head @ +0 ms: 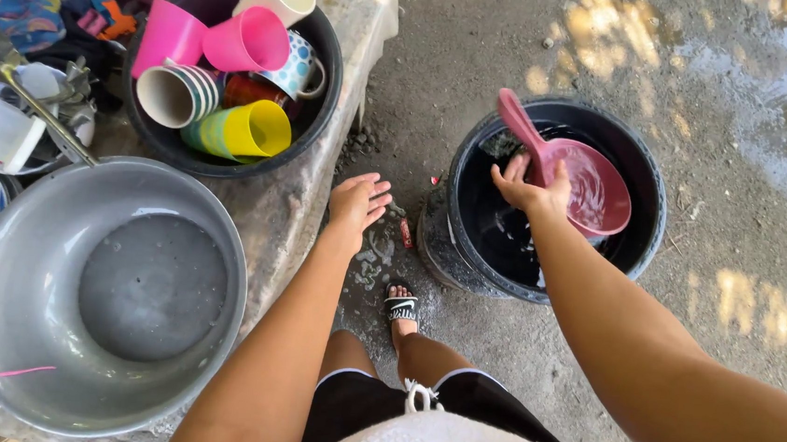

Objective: Washing dishes in a basin outdoors using soap and water from buckets.

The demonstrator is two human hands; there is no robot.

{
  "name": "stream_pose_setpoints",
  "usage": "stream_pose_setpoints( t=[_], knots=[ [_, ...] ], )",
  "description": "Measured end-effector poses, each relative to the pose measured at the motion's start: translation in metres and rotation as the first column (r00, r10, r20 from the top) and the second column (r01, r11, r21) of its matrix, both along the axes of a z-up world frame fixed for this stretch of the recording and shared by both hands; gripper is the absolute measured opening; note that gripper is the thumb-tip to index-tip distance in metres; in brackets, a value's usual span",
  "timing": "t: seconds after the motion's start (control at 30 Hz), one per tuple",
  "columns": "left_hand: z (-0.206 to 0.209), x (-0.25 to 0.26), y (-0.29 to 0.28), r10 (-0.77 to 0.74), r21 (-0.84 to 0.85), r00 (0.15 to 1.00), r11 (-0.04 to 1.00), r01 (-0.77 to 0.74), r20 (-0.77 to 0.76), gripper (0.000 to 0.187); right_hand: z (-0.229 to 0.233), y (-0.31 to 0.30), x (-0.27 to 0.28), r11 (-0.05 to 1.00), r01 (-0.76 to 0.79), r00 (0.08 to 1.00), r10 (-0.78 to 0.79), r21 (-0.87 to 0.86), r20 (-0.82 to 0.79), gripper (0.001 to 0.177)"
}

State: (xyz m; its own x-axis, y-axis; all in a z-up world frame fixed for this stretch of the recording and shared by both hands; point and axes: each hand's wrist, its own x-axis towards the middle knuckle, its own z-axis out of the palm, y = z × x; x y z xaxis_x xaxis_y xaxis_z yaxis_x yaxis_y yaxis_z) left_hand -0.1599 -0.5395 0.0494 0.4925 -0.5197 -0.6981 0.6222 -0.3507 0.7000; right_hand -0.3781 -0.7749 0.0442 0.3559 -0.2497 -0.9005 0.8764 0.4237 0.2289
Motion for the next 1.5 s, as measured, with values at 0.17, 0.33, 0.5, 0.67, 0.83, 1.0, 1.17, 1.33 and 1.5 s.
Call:
stream_pose_setpoints(
  t=[0.17,0.33,0.5,0.67,0.83,1.0,1.17,1.33,1.5],
  knots=[
    [-0.019,0.027,0.011,0.035,0.079,0.957,0.995,-0.061,0.289,0.034,-0.078,-0.062,-0.020,0.990,-0.124,0.992,0.122,0.071,0.022,0.018],
    [-0.001,0.067,0.022,-0.095,0.256,0.597,0.948,-0.190,0.796,0.033,-0.030,-0.036,-0.014,0.957,0.074,0.993,-0.045,0.279,-0.106,0.024],
    [-0.015,0.074,0.027,-0.242,0.353,0.460,0.920,-0.170,0.854,0.036,-0.031,0.004,-0.037,0.990,-0.115,0.904,0.140,0.087,-0.405,0.023],
    [-0.002,0.053,0.025,-0.139,0.272,0.569,0.950,-0.156,0.810,0.029,-0.013,0.032,-0.036,0.929,-0.366,0.706,0.238,-0.055,-0.667,0.021],
    [-0.021,0.040,0.031,0.039,0.040,0.828,0.996,-0.074,0.560,0.026,0.022,0.068,-0.016,0.778,-0.622,0.421,0.233,-0.092,-0.876,0.019],
    [0.028,0.010,0.057,-0.244,0.074,0.961,0.969,0.236,0.132,0.044,0.095,0.119,0.036,0.579,-0.802,0.272,0.140,-0.144,-0.952,0.011],
    [0.098,-0.005,0.115,-0.443,-0.171,0.889,0.891,0.421,-0.114,0.069,0.138,0.172,0.108,0.357,-0.866,0.434,0.188,-0.350,-0.881,0.007],
    [0.149,0.014,0.192,-0.498,-0.483,0.846,0.798,0.361,-0.191,0.073,0.159,0.252,0.193,0.132,-0.860,0.507,0.333,-0.493,-0.795,0.004],
    [0.140,0.051,0.264,-0.174,-0.402,0.980,0.907,0.122,-0.095,0.049,0.157,0.332,0.268,-0.084,-0.809,0.464,0.516,-0.581,-0.720,0.015]
  ],
)
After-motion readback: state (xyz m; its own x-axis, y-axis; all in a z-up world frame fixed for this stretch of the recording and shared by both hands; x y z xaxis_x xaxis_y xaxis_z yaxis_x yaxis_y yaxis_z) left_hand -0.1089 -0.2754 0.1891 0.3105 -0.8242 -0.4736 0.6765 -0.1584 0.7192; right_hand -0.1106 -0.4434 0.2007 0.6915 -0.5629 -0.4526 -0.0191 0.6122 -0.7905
